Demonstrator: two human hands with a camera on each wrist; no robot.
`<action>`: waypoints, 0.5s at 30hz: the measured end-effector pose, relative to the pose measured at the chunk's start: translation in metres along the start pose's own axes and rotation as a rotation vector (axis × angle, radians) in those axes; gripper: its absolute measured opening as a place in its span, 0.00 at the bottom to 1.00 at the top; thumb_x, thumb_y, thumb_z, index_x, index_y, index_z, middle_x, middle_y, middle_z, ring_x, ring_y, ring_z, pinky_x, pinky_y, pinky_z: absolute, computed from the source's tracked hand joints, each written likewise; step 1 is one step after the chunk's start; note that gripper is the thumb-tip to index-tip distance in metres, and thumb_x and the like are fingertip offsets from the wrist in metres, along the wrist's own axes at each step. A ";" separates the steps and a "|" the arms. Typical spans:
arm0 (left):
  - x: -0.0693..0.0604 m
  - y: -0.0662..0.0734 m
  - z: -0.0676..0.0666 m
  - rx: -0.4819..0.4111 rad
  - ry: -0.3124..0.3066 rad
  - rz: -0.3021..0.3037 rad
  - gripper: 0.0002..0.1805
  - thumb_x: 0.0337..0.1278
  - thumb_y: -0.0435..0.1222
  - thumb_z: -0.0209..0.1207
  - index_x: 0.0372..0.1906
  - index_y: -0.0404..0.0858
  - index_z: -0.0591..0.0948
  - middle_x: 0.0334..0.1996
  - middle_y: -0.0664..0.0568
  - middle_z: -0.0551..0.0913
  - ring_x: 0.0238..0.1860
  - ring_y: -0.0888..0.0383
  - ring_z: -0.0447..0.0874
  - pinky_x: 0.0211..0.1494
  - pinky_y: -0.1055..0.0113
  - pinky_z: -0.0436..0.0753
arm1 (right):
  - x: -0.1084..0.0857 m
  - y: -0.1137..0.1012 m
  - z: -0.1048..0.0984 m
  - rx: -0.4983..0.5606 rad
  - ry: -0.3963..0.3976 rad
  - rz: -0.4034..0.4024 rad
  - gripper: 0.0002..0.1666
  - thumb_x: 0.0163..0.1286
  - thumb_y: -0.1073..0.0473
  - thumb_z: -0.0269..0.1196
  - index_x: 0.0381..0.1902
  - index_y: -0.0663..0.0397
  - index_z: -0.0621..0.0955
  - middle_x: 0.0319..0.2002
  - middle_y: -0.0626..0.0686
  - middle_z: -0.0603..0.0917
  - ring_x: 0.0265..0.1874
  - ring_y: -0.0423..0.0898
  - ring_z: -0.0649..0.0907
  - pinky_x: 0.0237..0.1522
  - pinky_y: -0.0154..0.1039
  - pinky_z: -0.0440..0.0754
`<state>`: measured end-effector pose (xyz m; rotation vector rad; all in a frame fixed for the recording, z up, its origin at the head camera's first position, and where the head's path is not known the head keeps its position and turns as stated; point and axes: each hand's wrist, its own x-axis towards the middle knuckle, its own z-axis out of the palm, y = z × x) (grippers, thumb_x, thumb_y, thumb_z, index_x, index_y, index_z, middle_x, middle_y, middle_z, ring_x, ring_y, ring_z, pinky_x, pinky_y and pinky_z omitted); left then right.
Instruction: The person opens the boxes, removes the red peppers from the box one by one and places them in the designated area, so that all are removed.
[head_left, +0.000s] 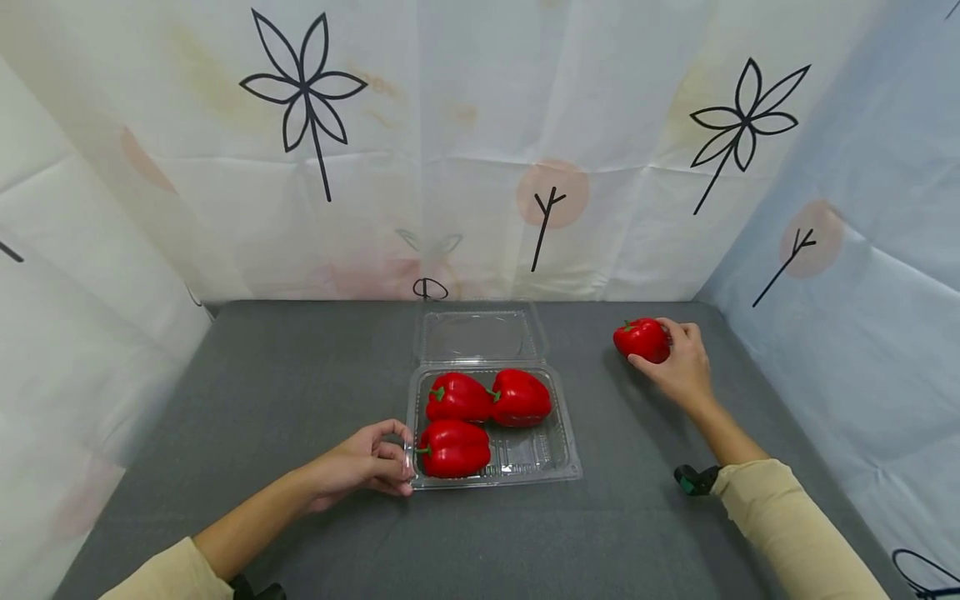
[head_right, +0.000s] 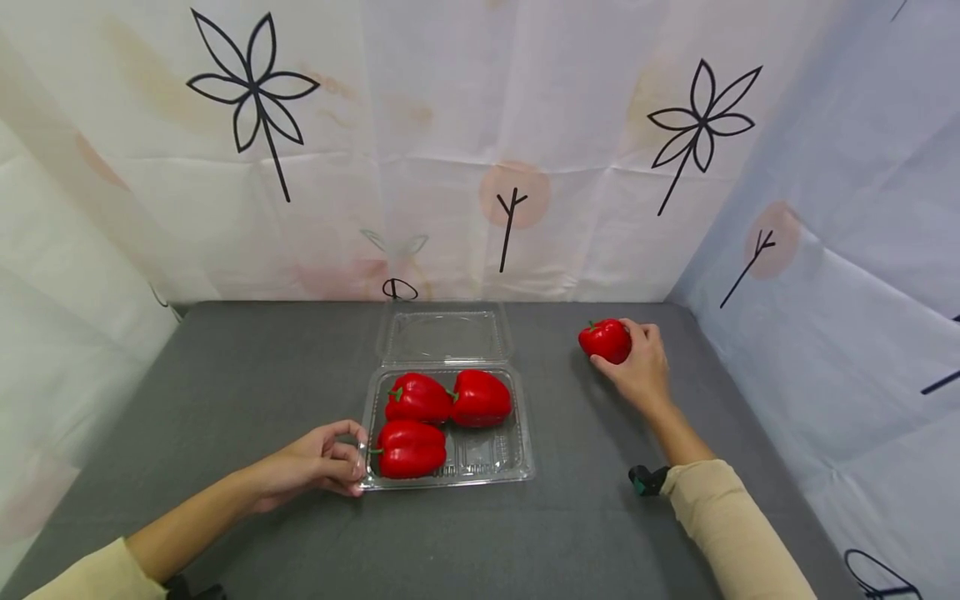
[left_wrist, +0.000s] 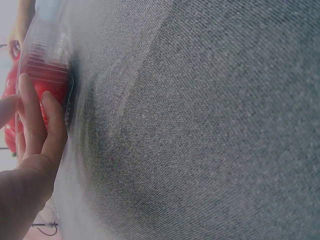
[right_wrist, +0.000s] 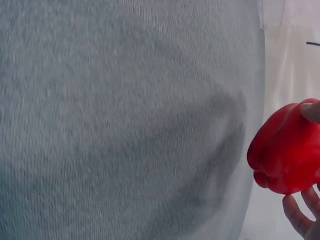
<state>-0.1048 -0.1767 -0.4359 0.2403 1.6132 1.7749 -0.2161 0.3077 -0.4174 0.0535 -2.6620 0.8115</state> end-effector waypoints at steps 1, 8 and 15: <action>0.000 0.000 0.000 0.000 -0.001 0.000 0.21 0.63 0.31 0.61 0.55 0.32 0.64 0.32 0.47 0.84 0.35 0.50 0.88 0.51 0.53 0.85 | 0.000 0.002 -0.002 -0.003 -0.012 0.007 0.41 0.58 0.58 0.72 0.66 0.65 0.68 0.56 0.68 0.68 0.55 0.66 0.71 0.51 0.68 0.77; 0.001 -0.001 0.000 0.002 -0.003 0.002 0.22 0.63 0.31 0.61 0.55 0.32 0.64 0.31 0.47 0.84 0.36 0.50 0.88 0.51 0.53 0.85 | 0.000 0.010 -0.006 -0.063 -0.076 0.127 0.42 0.63 0.54 0.69 0.67 0.69 0.65 0.57 0.70 0.66 0.56 0.68 0.70 0.51 0.68 0.77; 0.000 -0.001 0.000 0.000 -0.003 0.004 0.21 0.63 0.30 0.61 0.55 0.32 0.64 0.31 0.47 0.84 0.35 0.49 0.88 0.51 0.53 0.85 | 0.000 0.013 -0.002 -0.093 -0.097 0.151 0.42 0.67 0.51 0.65 0.69 0.68 0.64 0.60 0.72 0.64 0.57 0.71 0.69 0.53 0.70 0.74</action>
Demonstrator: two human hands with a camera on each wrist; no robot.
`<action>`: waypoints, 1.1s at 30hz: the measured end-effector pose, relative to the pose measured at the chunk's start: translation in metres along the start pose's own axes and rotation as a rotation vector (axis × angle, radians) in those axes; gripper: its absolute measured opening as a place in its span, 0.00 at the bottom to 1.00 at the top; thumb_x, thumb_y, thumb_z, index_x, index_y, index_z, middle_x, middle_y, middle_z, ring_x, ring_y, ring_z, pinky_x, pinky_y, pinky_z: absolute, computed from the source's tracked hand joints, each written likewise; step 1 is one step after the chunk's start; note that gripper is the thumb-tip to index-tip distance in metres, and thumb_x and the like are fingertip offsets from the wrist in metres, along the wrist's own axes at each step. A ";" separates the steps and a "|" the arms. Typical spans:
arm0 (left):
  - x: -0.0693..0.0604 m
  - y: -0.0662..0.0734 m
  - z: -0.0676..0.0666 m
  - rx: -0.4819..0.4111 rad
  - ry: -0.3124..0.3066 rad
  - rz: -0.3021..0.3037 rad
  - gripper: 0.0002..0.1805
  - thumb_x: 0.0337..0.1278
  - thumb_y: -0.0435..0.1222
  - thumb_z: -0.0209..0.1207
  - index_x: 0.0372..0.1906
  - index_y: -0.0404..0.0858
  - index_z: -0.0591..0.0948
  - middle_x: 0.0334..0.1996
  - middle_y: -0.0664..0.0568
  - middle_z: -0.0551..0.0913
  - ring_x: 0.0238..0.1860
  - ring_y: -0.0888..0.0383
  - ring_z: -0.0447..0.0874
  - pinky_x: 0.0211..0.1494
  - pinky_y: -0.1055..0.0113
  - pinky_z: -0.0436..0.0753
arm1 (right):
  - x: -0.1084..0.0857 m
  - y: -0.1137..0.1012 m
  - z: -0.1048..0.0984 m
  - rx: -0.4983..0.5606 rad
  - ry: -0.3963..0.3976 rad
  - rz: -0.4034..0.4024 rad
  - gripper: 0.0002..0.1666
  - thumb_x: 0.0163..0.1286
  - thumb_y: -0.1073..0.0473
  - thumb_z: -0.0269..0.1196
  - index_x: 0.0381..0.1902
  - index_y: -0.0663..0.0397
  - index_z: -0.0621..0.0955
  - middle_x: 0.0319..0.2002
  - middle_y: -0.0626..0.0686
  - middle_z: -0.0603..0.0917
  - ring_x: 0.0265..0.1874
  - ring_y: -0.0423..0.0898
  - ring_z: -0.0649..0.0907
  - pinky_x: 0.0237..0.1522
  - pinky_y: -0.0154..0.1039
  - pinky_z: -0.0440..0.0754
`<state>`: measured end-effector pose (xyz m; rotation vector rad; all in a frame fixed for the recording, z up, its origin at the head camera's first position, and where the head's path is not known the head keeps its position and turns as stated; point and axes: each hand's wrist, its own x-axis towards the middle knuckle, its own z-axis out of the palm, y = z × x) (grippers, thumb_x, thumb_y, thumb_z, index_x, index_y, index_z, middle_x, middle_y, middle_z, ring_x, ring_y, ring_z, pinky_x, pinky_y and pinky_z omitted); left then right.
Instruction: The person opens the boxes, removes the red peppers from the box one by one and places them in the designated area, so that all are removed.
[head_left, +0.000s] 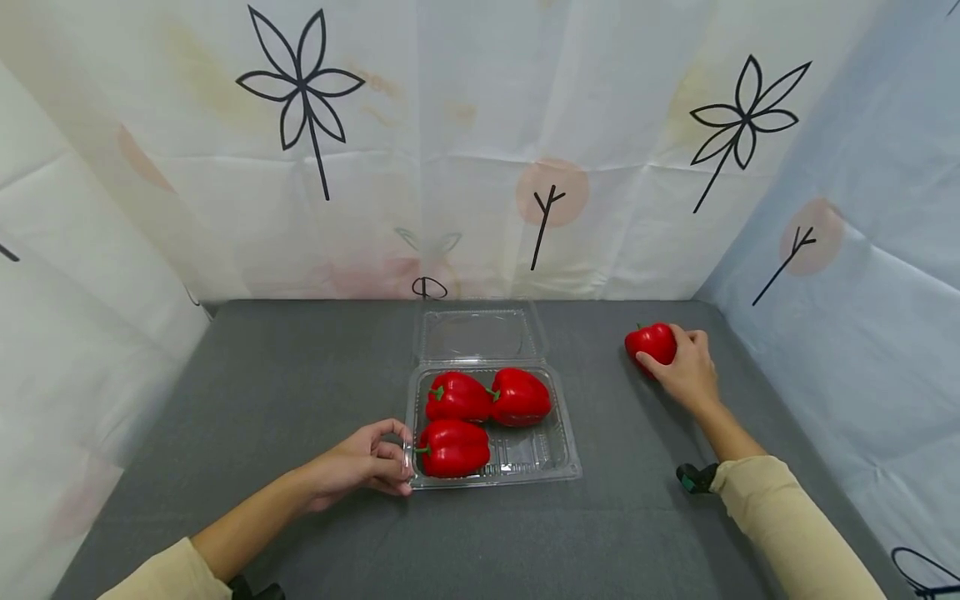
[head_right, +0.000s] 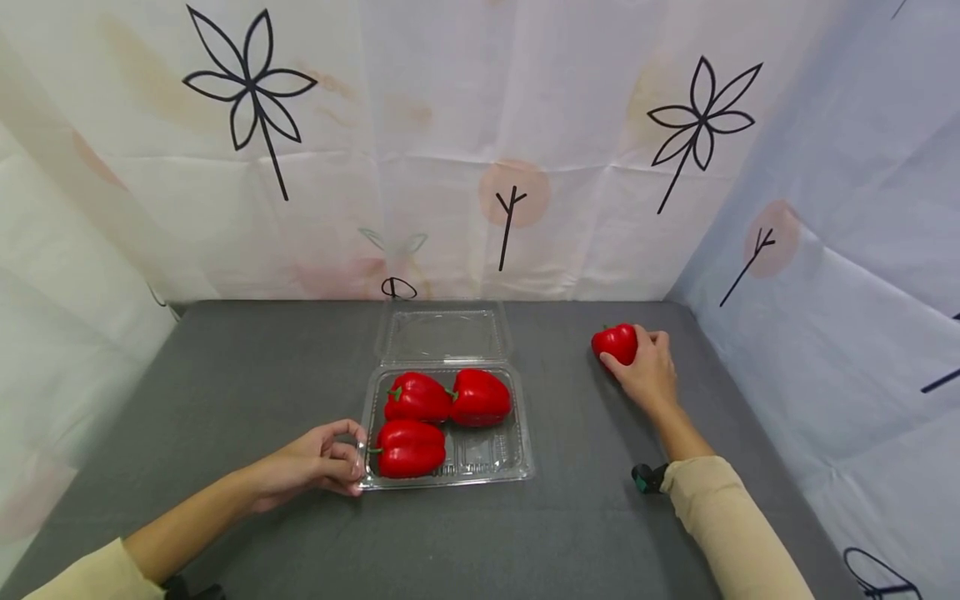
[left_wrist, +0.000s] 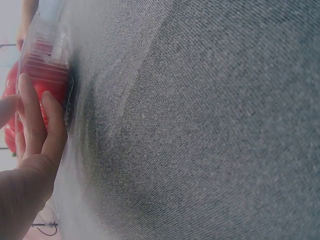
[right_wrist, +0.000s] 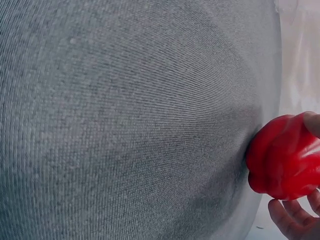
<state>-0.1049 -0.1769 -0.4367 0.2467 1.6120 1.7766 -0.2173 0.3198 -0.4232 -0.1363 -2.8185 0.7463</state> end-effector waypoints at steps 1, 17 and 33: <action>0.000 0.000 0.000 -0.001 0.000 0.000 0.21 0.63 0.30 0.61 0.55 0.32 0.64 0.31 0.47 0.84 0.35 0.49 0.88 0.51 0.53 0.85 | 0.000 0.000 0.001 0.001 0.000 0.000 0.42 0.67 0.51 0.65 0.70 0.68 0.63 0.61 0.72 0.64 0.57 0.72 0.70 0.53 0.70 0.74; -0.001 0.002 0.002 -0.004 0.002 -0.003 0.20 0.63 0.30 0.61 0.53 0.33 0.65 0.31 0.47 0.84 0.35 0.49 0.88 0.51 0.53 0.85 | 0.002 0.007 0.007 -0.019 -0.028 0.006 0.41 0.71 0.52 0.61 0.73 0.65 0.60 0.65 0.74 0.62 0.60 0.74 0.68 0.55 0.73 0.69; -0.001 0.003 0.003 -0.007 0.013 -0.011 0.20 0.63 0.30 0.60 0.54 0.32 0.65 0.31 0.47 0.84 0.35 0.50 0.88 0.51 0.53 0.85 | -0.001 -0.020 0.013 -0.042 0.100 -0.036 0.37 0.69 0.51 0.61 0.71 0.60 0.64 0.67 0.71 0.63 0.65 0.71 0.63 0.58 0.74 0.54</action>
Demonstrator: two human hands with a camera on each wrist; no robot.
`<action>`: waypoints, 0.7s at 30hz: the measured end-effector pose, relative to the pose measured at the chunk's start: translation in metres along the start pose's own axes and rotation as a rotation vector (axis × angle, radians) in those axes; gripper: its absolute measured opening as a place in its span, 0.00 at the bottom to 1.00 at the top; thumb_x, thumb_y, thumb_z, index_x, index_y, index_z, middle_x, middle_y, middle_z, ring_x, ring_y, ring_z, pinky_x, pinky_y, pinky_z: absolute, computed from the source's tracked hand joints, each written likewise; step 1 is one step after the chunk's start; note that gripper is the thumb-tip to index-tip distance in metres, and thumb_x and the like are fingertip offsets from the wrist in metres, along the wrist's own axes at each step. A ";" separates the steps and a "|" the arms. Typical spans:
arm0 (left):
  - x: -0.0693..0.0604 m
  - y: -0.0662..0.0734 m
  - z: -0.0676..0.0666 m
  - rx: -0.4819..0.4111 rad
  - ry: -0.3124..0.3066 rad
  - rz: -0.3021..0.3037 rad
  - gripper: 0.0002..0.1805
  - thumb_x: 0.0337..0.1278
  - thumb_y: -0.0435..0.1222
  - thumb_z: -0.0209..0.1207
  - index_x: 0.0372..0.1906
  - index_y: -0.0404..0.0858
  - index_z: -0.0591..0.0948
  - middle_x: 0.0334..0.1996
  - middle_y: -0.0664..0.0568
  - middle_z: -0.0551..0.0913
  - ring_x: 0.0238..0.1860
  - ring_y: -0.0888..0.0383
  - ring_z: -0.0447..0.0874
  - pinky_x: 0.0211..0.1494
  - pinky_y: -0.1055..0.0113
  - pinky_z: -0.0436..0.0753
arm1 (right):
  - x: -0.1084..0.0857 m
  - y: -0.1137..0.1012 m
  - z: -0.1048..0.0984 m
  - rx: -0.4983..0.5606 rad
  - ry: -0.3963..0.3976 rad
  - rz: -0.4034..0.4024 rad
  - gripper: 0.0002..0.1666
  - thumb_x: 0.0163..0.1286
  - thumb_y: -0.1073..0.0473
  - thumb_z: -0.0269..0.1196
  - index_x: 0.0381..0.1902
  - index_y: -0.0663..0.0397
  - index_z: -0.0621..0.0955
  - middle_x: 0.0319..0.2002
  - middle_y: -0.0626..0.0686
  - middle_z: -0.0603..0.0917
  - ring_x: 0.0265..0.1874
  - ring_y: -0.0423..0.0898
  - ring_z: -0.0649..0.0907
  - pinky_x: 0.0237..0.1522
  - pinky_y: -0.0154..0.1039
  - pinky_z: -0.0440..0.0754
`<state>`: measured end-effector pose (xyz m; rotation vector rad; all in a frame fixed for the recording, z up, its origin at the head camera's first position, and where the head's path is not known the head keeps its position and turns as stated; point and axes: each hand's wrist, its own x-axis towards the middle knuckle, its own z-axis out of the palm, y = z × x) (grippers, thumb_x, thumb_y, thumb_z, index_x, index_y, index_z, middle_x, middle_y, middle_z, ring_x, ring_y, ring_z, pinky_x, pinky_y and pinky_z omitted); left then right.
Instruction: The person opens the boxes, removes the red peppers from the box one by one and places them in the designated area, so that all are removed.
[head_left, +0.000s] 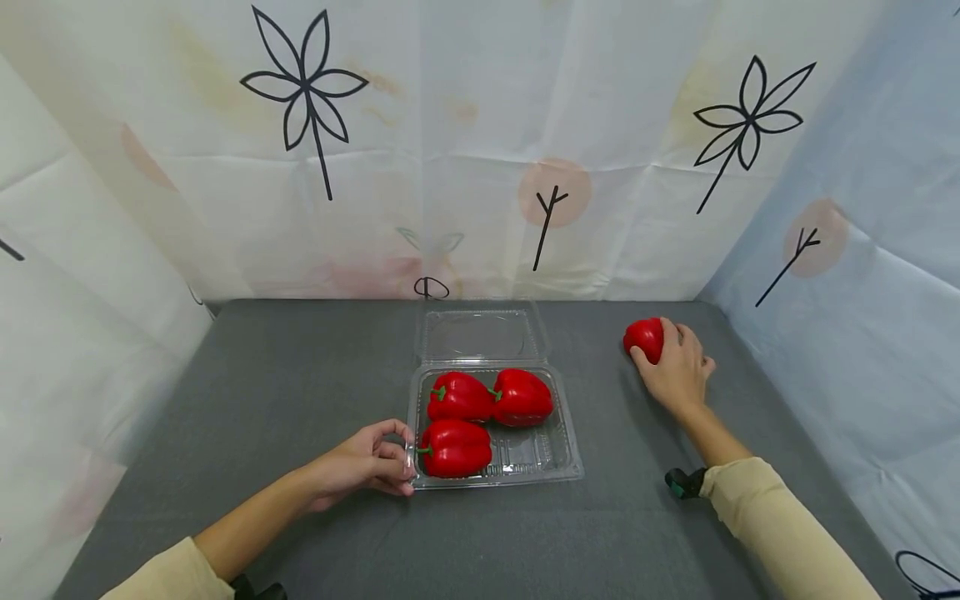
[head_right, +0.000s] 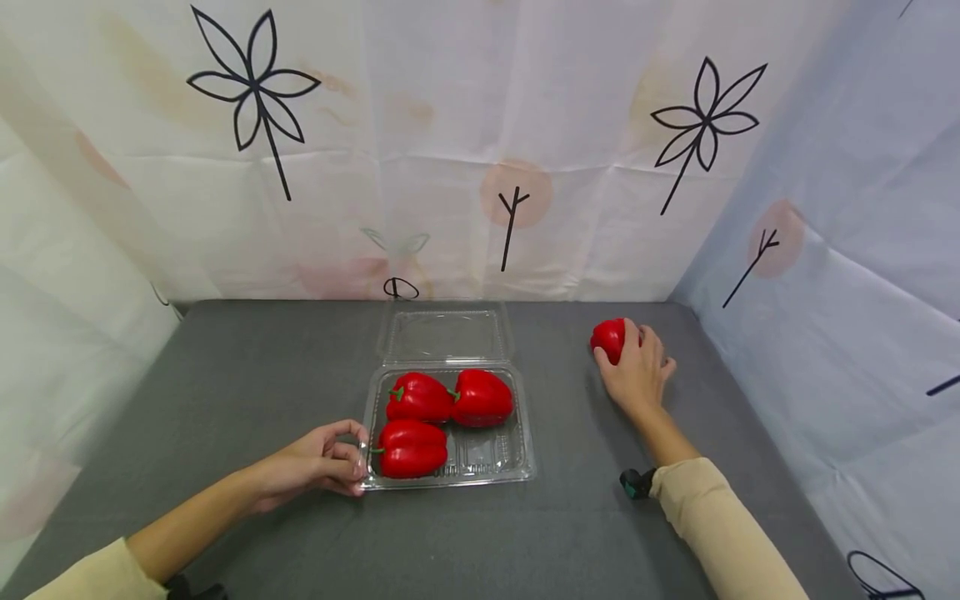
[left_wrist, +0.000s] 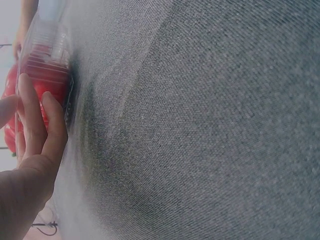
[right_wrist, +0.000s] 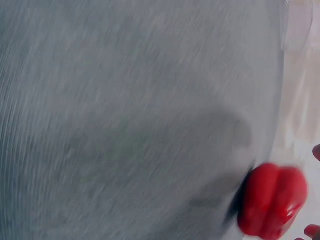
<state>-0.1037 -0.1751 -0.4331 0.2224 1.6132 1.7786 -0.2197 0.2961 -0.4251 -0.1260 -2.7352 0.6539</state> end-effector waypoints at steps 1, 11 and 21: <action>0.000 0.000 0.000 0.001 0.001 0.000 0.20 0.63 0.30 0.60 0.54 0.32 0.65 0.31 0.47 0.84 0.35 0.50 0.88 0.51 0.53 0.85 | -0.001 -0.004 0.000 0.006 0.018 -0.012 0.37 0.69 0.51 0.61 0.70 0.60 0.65 0.67 0.71 0.64 0.65 0.70 0.64 0.58 0.74 0.54; 0.000 -0.001 -0.001 -0.002 -0.005 0.004 0.20 0.63 0.31 0.61 0.54 0.32 0.64 0.31 0.47 0.84 0.35 0.50 0.88 0.51 0.53 0.85 | -0.013 -0.041 0.001 0.119 0.004 -0.220 0.39 0.68 0.55 0.65 0.71 0.63 0.64 0.71 0.70 0.63 0.68 0.69 0.64 0.65 0.72 0.55; 0.000 -0.002 -0.001 -0.004 -0.005 0.008 0.21 0.63 0.31 0.61 0.54 0.32 0.65 0.31 0.46 0.84 0.35 0.50 0.88 0.52 0.52 0.84 | -0.024 -0.065 0.004 0.243 -0.175 -0.318 0.44 0.67 0.55 0.67 0.75 0.57 0.61 0.76 0.64 0.56 0.72 0.64 0.62 0.66 0.69 0.61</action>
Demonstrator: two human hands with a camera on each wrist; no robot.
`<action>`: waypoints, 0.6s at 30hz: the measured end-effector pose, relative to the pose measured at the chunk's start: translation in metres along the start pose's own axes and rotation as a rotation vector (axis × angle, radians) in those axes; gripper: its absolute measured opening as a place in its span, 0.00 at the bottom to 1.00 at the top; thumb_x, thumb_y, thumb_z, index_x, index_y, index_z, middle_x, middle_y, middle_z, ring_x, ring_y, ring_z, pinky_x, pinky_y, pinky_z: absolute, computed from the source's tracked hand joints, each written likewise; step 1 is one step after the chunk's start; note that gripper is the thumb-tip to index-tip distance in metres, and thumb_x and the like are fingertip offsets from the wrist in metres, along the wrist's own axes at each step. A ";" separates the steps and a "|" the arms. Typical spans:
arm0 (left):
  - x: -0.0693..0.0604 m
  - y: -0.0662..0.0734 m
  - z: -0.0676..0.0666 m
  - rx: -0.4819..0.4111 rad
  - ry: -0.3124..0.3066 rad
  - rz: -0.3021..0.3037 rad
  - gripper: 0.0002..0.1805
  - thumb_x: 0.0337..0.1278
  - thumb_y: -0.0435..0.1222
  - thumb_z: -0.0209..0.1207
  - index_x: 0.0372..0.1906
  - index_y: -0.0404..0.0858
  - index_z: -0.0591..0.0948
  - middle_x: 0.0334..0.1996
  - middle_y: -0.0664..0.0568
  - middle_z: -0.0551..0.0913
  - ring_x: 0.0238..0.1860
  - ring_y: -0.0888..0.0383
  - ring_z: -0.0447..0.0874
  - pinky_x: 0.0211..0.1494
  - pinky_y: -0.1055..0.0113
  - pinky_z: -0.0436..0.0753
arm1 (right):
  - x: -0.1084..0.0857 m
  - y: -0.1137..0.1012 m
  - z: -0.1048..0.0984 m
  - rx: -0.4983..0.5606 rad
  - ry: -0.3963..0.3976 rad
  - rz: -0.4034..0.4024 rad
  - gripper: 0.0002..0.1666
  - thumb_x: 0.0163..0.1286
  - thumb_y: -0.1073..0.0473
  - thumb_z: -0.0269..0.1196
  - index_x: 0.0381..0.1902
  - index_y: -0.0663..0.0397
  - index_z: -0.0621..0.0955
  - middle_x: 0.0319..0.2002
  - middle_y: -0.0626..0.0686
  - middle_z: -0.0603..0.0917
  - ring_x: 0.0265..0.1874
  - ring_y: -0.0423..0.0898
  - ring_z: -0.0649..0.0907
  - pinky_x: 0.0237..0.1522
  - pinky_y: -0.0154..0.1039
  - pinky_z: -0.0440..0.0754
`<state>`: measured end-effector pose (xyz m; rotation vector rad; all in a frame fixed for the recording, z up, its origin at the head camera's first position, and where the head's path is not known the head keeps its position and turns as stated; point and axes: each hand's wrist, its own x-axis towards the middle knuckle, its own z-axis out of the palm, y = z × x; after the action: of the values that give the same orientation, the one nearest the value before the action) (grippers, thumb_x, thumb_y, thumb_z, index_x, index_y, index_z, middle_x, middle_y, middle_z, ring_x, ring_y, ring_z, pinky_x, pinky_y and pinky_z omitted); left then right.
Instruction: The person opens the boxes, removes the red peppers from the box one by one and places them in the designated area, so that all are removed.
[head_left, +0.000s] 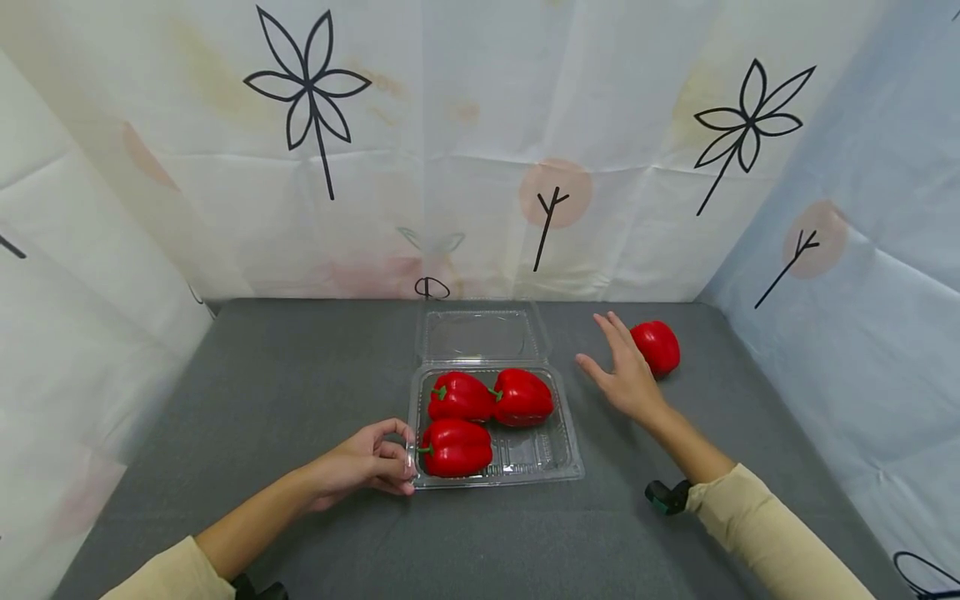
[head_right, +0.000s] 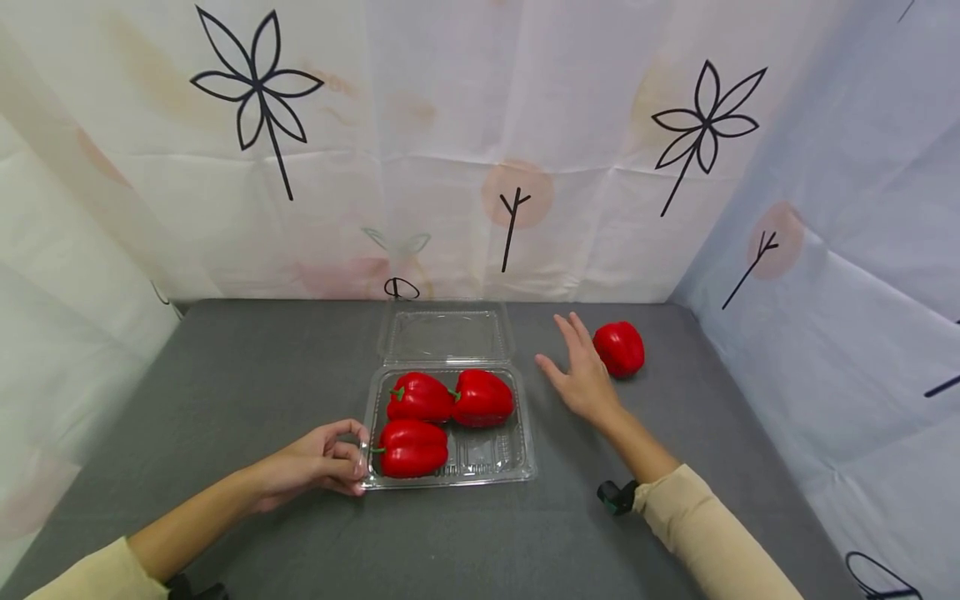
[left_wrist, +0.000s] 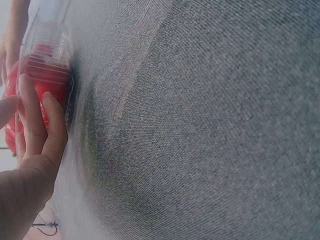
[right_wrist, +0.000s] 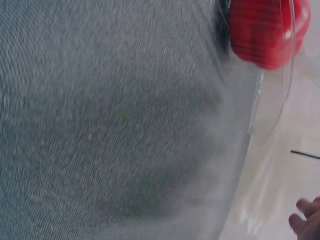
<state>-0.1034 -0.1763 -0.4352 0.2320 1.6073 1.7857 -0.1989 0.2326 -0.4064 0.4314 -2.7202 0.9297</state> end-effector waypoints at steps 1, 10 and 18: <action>0.000 0.000 0.000 0.001 0.000 0.000 0.21 0.63 0.31 0.61 0.54 0.32 0.65 0.31 0.46 0.84 0.35 0.49 0.88 0.52 0.52 0.84 | 0.000 -0.002 0.001 0.012 -0.015 -0.013 0.44 0.67 0.54 0.67 0.75 0.56 0.61 0.76 0.63 0.56 0.72 0.63 0.61 0.66 0.69 0.62; 0.000 0.001 0.000 0.005 0.001 -0.001 0.21 0.63 0.31 0.61 0.54 0.32 0.65 0.31 0.46 0.84 0.35 0.49 0.88 0.52 0.51 0.84 | -0.003 -0.017 0.009 0.130 -0.138 -0.223 0.45 0.62 0.61 0.72 0.73 0.60 0.64 0.72 0.63 0.67 0.67 0.60 0.72 0.65 0.63 0.68; 0.000 0.001 0.000 0.003 -0.001 -0.006 0.21 0.63 0.31 0.61 0.54 0.32 0.64 0.31 0.46 0.84 0.35 0.49 0.88 0.52 0.51 0.84 | -0.007 -0.028 0.015 0.181 -0.291 -0.277 0.47 0.56 0.58 0.76 0.71 0.58 0.68 0.65 0.61 0.76 0.62 0.58 0.78 0.59 0.59 0.76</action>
<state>-0.1037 -0.1761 -0.4338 0.2293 1.6091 1.7787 -0.1841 0.2035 -0.4042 1.0228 -2.7305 1.1105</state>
